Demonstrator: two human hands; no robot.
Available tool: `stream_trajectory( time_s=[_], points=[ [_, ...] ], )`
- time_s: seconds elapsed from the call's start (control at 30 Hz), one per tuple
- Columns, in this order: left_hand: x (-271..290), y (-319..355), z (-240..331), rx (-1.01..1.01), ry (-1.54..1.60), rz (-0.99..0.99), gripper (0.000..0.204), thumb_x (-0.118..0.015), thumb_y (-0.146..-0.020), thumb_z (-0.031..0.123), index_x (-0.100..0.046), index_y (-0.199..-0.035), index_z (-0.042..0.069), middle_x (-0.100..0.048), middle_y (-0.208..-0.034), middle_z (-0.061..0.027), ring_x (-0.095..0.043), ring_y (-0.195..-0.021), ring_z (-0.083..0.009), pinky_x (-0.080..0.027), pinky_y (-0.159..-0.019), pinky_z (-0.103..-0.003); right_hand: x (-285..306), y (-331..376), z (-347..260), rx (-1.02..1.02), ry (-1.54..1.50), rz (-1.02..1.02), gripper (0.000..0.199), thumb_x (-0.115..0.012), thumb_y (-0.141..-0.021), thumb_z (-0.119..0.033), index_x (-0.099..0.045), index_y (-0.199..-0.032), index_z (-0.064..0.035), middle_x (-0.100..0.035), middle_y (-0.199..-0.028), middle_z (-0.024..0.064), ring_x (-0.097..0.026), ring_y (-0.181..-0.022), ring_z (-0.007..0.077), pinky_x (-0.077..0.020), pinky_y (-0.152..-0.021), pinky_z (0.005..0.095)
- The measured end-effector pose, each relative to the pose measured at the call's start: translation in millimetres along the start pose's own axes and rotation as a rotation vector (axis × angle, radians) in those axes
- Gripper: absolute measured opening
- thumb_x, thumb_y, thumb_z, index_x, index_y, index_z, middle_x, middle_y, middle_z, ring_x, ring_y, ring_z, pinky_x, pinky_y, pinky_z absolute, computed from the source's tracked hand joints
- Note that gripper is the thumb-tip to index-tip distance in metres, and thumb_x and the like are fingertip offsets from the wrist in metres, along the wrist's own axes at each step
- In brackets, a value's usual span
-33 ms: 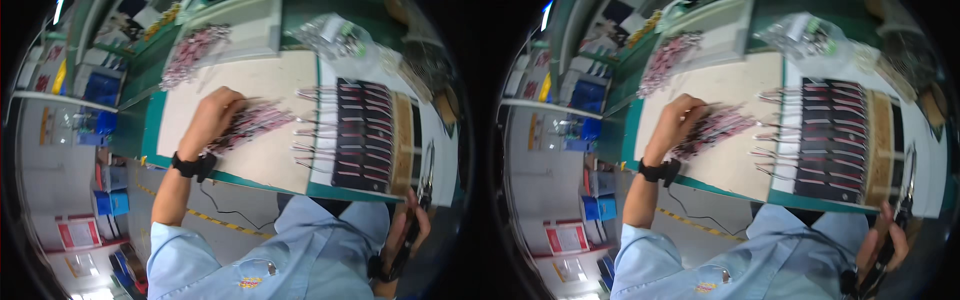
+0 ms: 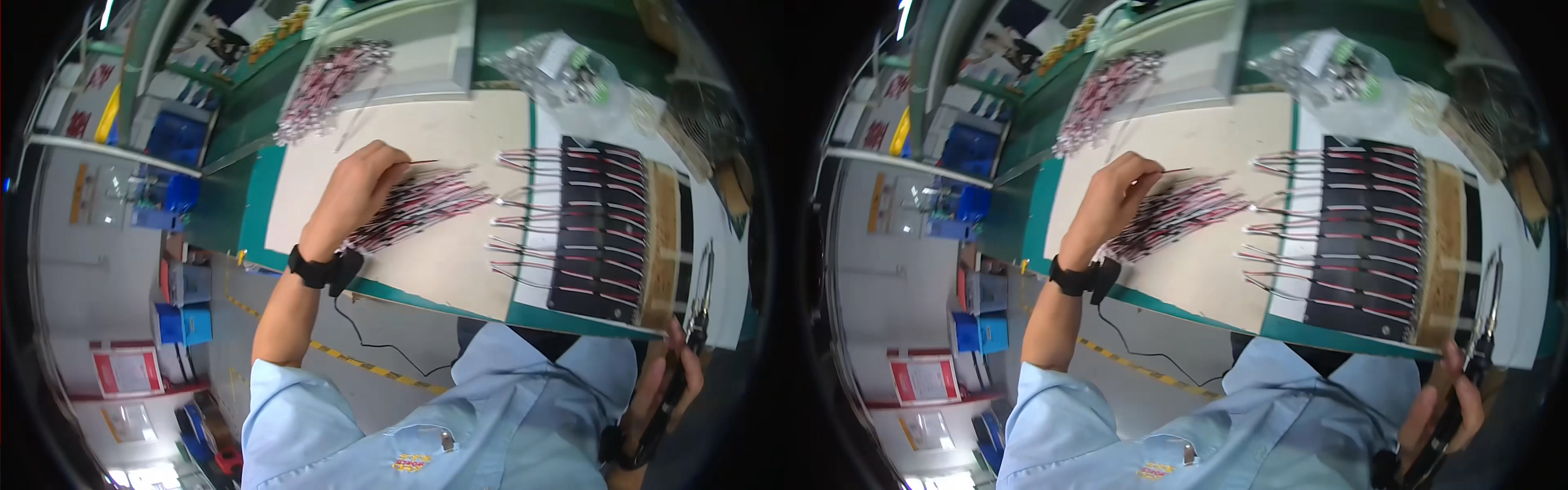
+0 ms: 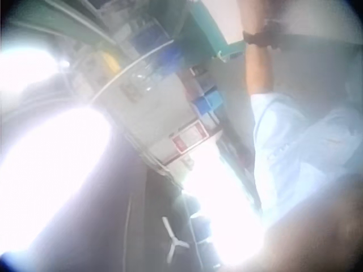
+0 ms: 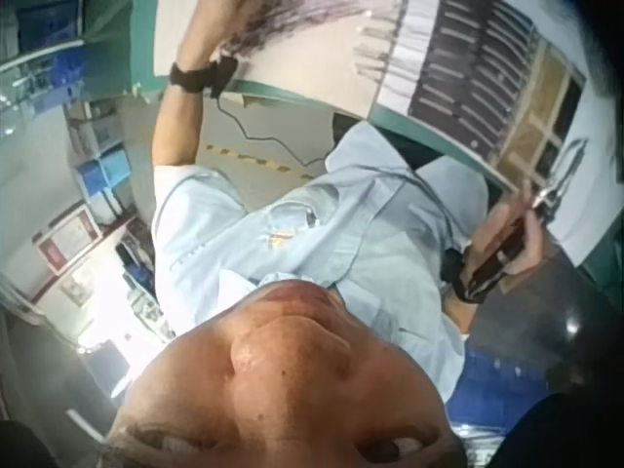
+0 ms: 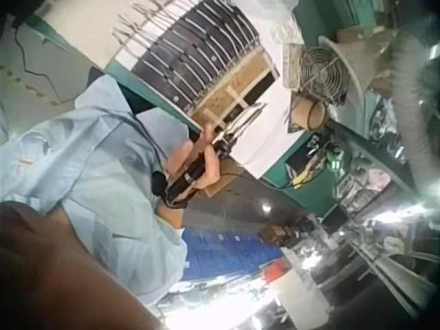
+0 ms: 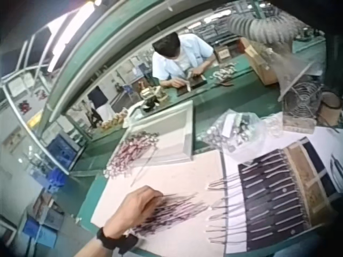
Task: The person picks up a wire from a pile, aligns it with a terminal on a board, and solders the connection using a soldering iron. They repeat this process, selecting wires one by one and soldering them to the remaining terminals.
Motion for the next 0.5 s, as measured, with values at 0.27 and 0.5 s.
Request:
stream_trajectory(
  time_s=[0.27,0.5],
  points=[
    [-2.7,16.6,135.4,0.264,0.640,-0.038,0.005,-0.059,-0.093,0.004,-0.060,-0.093,-0.001,-0.062,-0.082,-0.0027,-0.052,-0.068,-0.0058,-0.041,-0.060,-0.020,-14.0,-11.2,-26.1,-0.109,-0.217,0.006,0.034,-0.061,-0.091,-0.009,-0.047,-0.117,0.0077,-0.062,-0.113,0.0296,-0.066,-0.098,0.0295,-0.0519,-0.090,0.0400],
    [-40.0,18.4,219.6,0.408,1.035,-0.484,0.014,-0.063,-0.094,0.010,-0.061,-0.094,-0.003,-0.063,-0.080,-0.0032,-0.054,-0.068,-0.0056,-0.043,-0.061,-0.020,-35.4,-31.9,-41.8,-0.211,-0.614,-0.001,0.034,-0.076,-0.075,0.006,-0.059,-0.103,0.0024,-0.067,-0.093,0.0124,-0.066,-0.077,0.0134,-0.0541,-0.066,0.0241]
  ],
)
Point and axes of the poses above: each hand's wrist, its own y-axis away from the middle knuckle, its own x-axis out of the back of the hand, z = x × y, the point moved 1 cm from there along -y, towards the middle knuckle
